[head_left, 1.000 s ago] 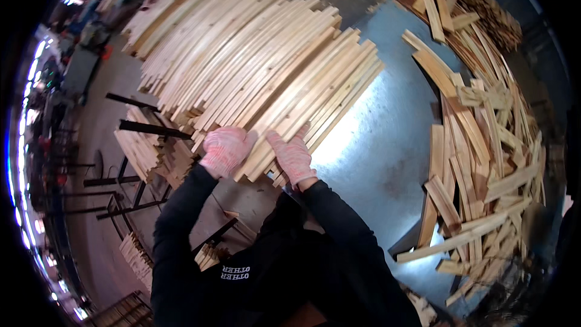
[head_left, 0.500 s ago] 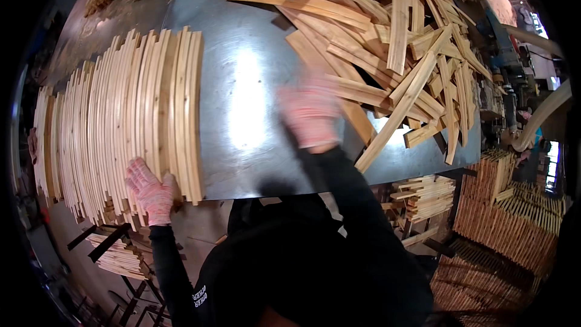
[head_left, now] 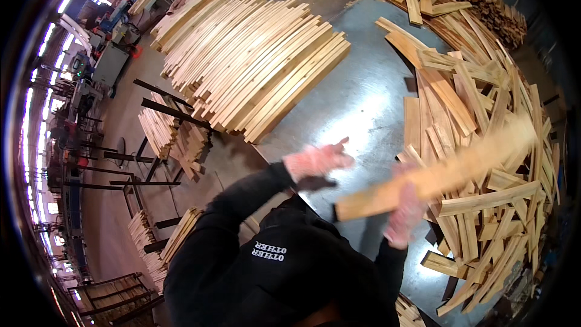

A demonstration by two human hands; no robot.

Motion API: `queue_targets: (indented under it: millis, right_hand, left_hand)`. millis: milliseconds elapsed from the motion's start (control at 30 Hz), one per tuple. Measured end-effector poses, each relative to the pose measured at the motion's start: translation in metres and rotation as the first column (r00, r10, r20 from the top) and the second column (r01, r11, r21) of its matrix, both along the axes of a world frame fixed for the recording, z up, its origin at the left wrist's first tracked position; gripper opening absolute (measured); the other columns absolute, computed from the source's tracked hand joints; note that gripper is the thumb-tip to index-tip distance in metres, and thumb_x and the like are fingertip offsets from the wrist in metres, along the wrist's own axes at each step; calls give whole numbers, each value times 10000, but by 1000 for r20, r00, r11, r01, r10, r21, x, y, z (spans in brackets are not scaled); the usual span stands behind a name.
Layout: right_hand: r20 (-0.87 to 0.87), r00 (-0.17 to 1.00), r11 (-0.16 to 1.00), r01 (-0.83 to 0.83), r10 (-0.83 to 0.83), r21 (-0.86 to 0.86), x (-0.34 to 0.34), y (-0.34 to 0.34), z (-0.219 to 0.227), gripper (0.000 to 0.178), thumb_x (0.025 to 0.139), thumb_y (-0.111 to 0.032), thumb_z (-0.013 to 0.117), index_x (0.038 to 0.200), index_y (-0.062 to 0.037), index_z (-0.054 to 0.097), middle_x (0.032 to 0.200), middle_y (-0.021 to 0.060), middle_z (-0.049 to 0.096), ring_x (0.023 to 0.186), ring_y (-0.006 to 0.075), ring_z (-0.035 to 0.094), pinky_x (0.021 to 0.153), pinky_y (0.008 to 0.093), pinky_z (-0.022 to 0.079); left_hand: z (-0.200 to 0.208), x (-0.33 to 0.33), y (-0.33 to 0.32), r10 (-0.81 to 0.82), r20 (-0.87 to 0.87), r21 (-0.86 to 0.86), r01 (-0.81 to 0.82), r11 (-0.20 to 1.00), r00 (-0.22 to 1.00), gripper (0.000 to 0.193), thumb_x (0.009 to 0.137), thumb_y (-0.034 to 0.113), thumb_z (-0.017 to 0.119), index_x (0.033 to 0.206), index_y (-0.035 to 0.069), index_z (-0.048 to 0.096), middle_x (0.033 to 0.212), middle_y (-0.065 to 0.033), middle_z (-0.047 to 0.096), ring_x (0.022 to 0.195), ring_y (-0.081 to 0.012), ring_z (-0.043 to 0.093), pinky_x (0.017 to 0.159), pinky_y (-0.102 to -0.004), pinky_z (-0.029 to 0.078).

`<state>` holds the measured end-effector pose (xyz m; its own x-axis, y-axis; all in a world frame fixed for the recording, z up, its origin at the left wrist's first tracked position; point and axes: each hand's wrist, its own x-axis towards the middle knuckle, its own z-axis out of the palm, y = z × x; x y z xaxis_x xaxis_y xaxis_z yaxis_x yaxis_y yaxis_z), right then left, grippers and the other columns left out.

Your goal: The person repeatedly picks up small wooden planks from a large pile on the floor, aligns them, and places them onto a metal rack. The person wears pink gloves and a black hoodie while performing this repetitive stacking task in a workshop environment.

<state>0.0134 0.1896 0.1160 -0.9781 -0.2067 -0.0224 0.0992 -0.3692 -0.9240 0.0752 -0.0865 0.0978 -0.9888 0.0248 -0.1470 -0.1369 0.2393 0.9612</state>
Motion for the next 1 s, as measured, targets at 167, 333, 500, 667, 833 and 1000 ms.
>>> queue_targets:
  millis: [167, 333, 500, 667, 833, 1000]
  right_hand:
    - [-709, 691, 127, 697, 139, 705, -106, 6, 44, 791, 872, -334, 761, 1505, -56, 376, 1431, 306, 464, 1313, 479, 462, 1106, 486, 402]
    - [-456, 881, -421, 368, -129, 829, -221, 112, 13, 870, 812, -300, 770, 1527, -92, 320, 1491, 334, 379, 1342, 477, 436, 1085, 533, 406]
    - [-206, 974, -9, 206, -91, 978, -205, 128, 48, 667, 842, -247, 711, 1432, -37, 479, 1315, 258, 612, 1178, 392, 627, 969, 450, 506]
    - [-128, 990, 572, 143, -66, 808, -34, 59, 14, 552, 997, -363, 586, 1360, 37, 472, 1147, 235, 624, 1009, 321, 637, 865, 429, 515]
    - [-201, 979, 384, 178, 19, 906, 76, 11, -78, 486, 973, -363, 625, 1274, 17, 578, 1031, 210, 678, 895, 406, 648, 848, 487, 519]
    - [-528, 765, -212, 483, -369, 849, -58, 105, -16, 1067, 848, -522, 731, 1559, 55, 182, 1537, 353, 287, 1406, 511, 326, 1162, 535, 317]
  left_hand:
    - [26, -23, 97, -84, 433, 710, -282, 645, 898, 414, 912, 243, 718, 1211, -20, 606, 1008, -118, 702, 905, -232, 701, 838, -402, 584]
    - [-39, -31, 75, 18, 615, 479, -392, 786, 788, 408, 890, 176, 707, 1203, -54, 581, 1002, -142, 689, 898, -258, 702, 805, -405, 599]
    - [-68, -12, 65, 2, 572, 522, -366, 770, 821, 405, 909, 187, 698, 1210, -54, 575, 1001, -137, 678, 899, -241, 685, 824, -395, 580]
    - [-91, -12, 82, -38, 559, 693, -442, 569, 828, 549, 941, 390, 704, 1279, -16, 554, 1067, -123, 677, 960, -238, 677, 875, -408, 569]
    - [-71, -22, 106, -58, 604, 604, -408, 684, 795, 594, 922, 432, 732, 1299, 8, 557, 1124, -112, 674, 1003, -221, 672, 915, -414, 563]
    - [-126, -2, 106, 73, 654, 465, -476, 746, 753, 444, 907, 275, 742, 1237, 4, 619, 1071, -73, 684, 972, -175, 652, 875, -341, 539]
